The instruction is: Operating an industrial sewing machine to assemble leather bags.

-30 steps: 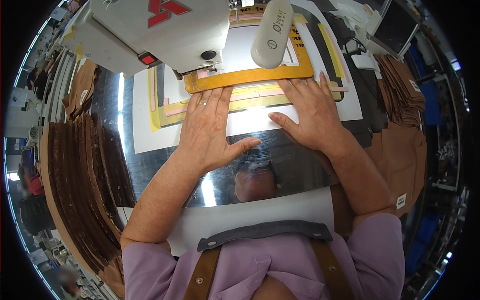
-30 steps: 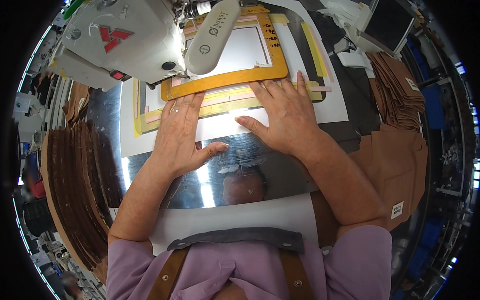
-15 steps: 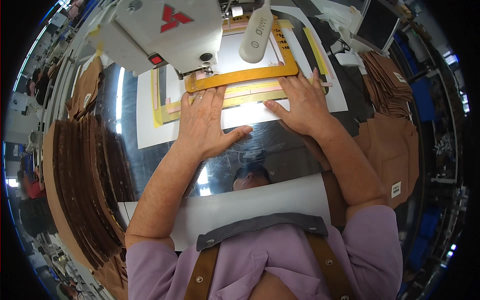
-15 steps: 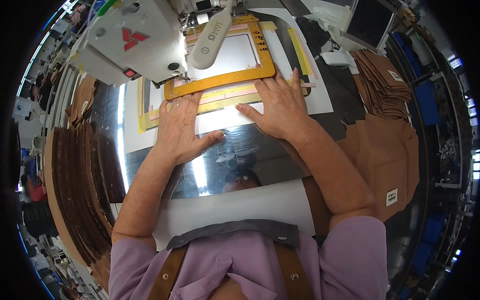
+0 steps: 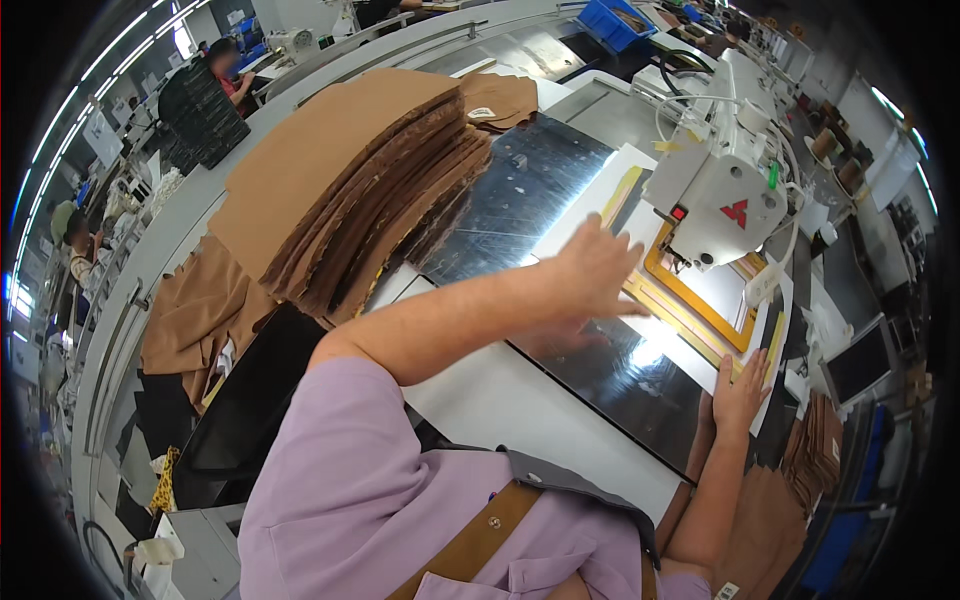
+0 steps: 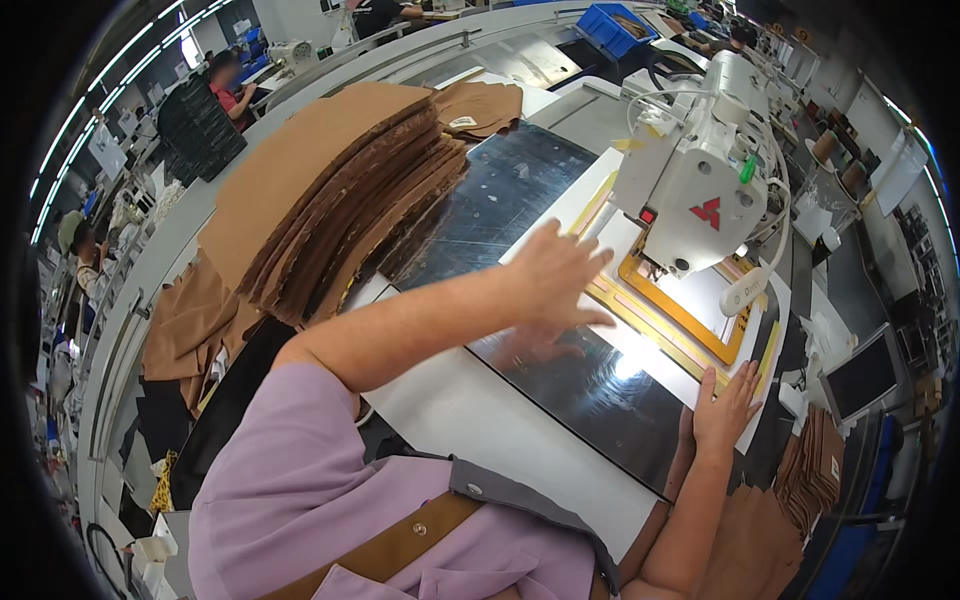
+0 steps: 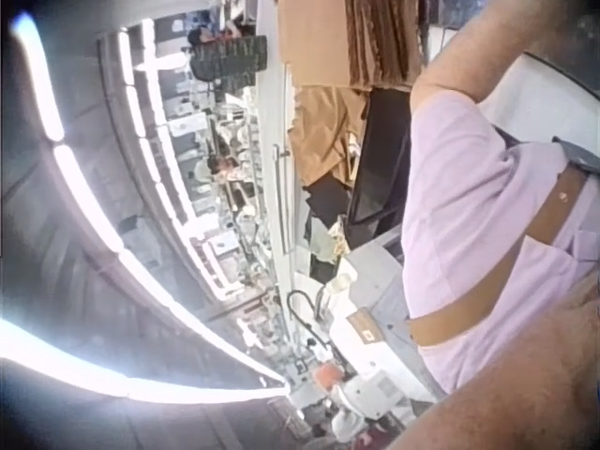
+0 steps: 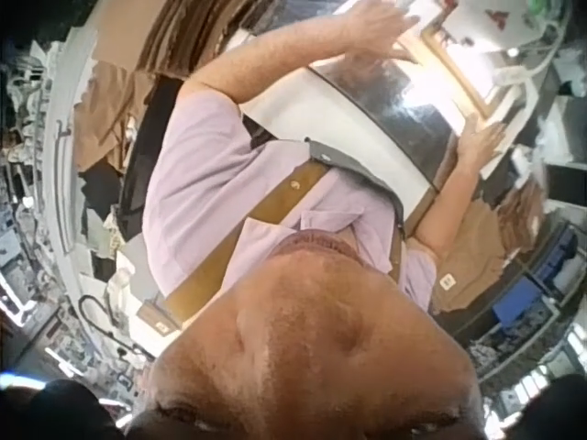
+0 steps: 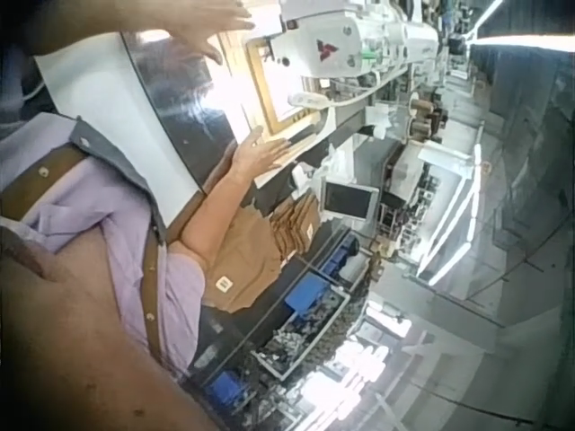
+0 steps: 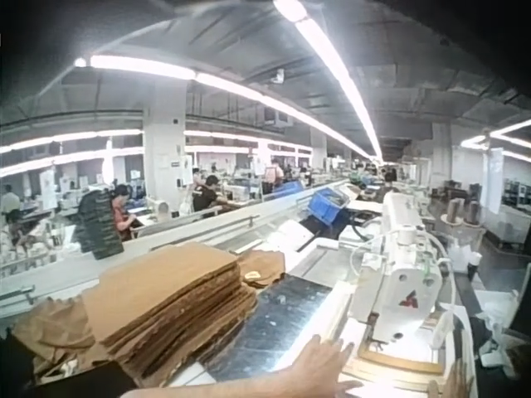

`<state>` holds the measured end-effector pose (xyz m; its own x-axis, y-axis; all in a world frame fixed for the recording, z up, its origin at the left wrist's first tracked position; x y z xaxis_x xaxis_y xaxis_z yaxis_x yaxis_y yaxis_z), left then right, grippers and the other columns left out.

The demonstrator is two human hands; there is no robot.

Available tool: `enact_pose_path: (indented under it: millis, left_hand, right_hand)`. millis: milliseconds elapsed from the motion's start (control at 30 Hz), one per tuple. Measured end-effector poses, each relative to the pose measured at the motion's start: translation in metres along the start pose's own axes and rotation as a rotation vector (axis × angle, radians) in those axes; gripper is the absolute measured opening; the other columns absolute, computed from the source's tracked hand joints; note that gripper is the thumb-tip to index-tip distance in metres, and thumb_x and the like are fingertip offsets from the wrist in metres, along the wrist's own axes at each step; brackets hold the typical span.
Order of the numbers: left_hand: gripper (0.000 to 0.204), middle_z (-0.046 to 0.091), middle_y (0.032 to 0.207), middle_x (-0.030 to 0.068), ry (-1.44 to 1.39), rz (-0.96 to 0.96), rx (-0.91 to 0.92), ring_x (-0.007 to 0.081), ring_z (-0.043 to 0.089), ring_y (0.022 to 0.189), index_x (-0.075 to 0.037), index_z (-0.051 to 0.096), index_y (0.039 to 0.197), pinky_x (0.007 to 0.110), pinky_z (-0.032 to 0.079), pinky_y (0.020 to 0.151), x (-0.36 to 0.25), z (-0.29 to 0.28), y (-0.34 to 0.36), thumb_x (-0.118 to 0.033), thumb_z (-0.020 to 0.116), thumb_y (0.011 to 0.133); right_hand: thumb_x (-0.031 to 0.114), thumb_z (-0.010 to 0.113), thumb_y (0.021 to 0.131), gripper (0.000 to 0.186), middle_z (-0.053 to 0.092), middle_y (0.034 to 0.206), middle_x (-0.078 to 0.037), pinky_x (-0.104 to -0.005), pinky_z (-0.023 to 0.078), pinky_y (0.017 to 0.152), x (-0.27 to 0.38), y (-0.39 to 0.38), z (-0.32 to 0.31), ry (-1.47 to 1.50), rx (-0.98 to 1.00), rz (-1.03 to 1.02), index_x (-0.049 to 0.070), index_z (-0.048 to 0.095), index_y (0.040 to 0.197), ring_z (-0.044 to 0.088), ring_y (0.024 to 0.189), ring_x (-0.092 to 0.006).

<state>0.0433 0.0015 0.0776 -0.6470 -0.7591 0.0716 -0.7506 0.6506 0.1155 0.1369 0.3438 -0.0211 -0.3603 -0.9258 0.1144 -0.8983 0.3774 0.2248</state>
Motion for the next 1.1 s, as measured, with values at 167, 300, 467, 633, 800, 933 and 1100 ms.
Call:
enact_pose_path:
  millis: [167,300,467,633,800,933,1100]
  left_hand:
    - [0.041,0.075,0.095,0.0138,0.035,-0.477,-0.398,0.0339,0.072,0.090,-0.013,0.077,0.098,0.045,0.057,0.082,0.157,-0.094,-0.028,-0.052,0.075,0.086]
    - [0.035,0.075,0.089,0.0165,0.124,-0.772,-0.172,0.0322,0.073,0.085,-0.005,0.078,0.089,0.043,0.056,0.078,0.300,-0.107,-0.095,-0.039,0.082,0.082]
    - [0.026,0.075,0.085,0.0158,0.077,-0.560,-0.239,0.0299,0.072,0.079,-0.006,0.080,0.086,0.041,0.056,0.075,0.333,-0.092,-0.113,-0.030,0.083,0.076]
    - [0.018,0.075,0.083,0.0155,0.088,-0.719,-0.286,0.0292,0.073,0.077,-0.007,0.080,0.081,0.040,0.056,0.074,0.340,-0.095,-0.113,-0.022,0.079,0.071]
    - [0.029,0.072,0.080,0.0019,-0.814,-1.098,-0.734,0.0115,0.064,0.064,-0.007,0.078,0.094,0.028,0.052,0.057,0.378,-0.083,-0.143,-0.032,0.084,0.080]
    - [0.025,0.073,0.092,0.0053,-1.551,-0.363,-0.960,0.0116,0.067,0.075,-0.005,0.073,0.105,0.025,0.055,0.068,0.329,-0.090,-0.120,-0.023,0.078,0.089]
    - [0.016,0.071,0.106,0.0090,-1.883,0.166,-0.726,0.0164,0.069,0.093,-0.001,0.069,0.105,0.030,0.057,0.088,0.084,-0.110,-0.079,-0.015,0.070,0.095]
  right_hand:
    - [0.047,0.043,0.106,0.067,0.029,0.165,-0.019,-0.0601,0.012,0.124,-0.010,0.004,0.006,0.064,-0.028,-0.032,0.002,0.037,0.155,0.020,0.156,-0.0349]
    - [0.046,0.043,0.107,0.064,0.030,0.165,-0.018,-0.0604,0.011,0.124,-0.002,0.004,-0.001,0.062,0.008,-0.052,0.002,0.040,0.154,0.020,0.156,-0.0351]
    - [0.044,0.043,0.107,0.061,0.033,0.164,-0.018,-0.0610,0.011,0.124,-0.006,0.003,0.003,0.091,-0.003,-0.057,0.000,0.046,0.150,0.022,0.155,-0.0348]
    - [0.044,0.043,0.107,0.059,0.036,0.162,-0.019,-0.0616,0.012,0.124,-0.008,0.003,0.002,0.070,0.019,-0.044,-0.001,0.053,0.144,0.024,0.154,-0.0352]
    - [0.043,0.046,0.106,0.055,0.040,0.160,-0.018,-0.0626,0.013,0.123,-0.006,0.003,-0.002,0.091,-0.012,-0.056,0.001,0.058,0.140,0.028,0.153,-0.0350]
    - [0.029,0.060,0.100,0.040,0.056,0.141,-0.016,-0.0547,0.032,0.116,-0.002,-0.003,-0.010,0.152,-0.253,-0.178,0.002,0.065,0.129,0.047,0.136,-0.0354]
    - [0.020,0.063,0.100,0.031,0.068,0.115,-0.015,-0.0360,0.051,0.094,0.040,-0.026,-0.037,0.764,0.028,-0.347,-0.001,0.067,0.124,0.065,0.105,-0.0277]
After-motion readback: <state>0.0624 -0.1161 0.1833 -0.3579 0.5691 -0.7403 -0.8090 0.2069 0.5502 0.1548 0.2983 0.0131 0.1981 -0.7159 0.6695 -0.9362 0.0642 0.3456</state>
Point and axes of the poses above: each hand's wrist, its own y-axis towards the middle knuckle, its own z-axis out of the palm, x = y × z, the point moved 1 cm from there along y, towards the middle knuckle
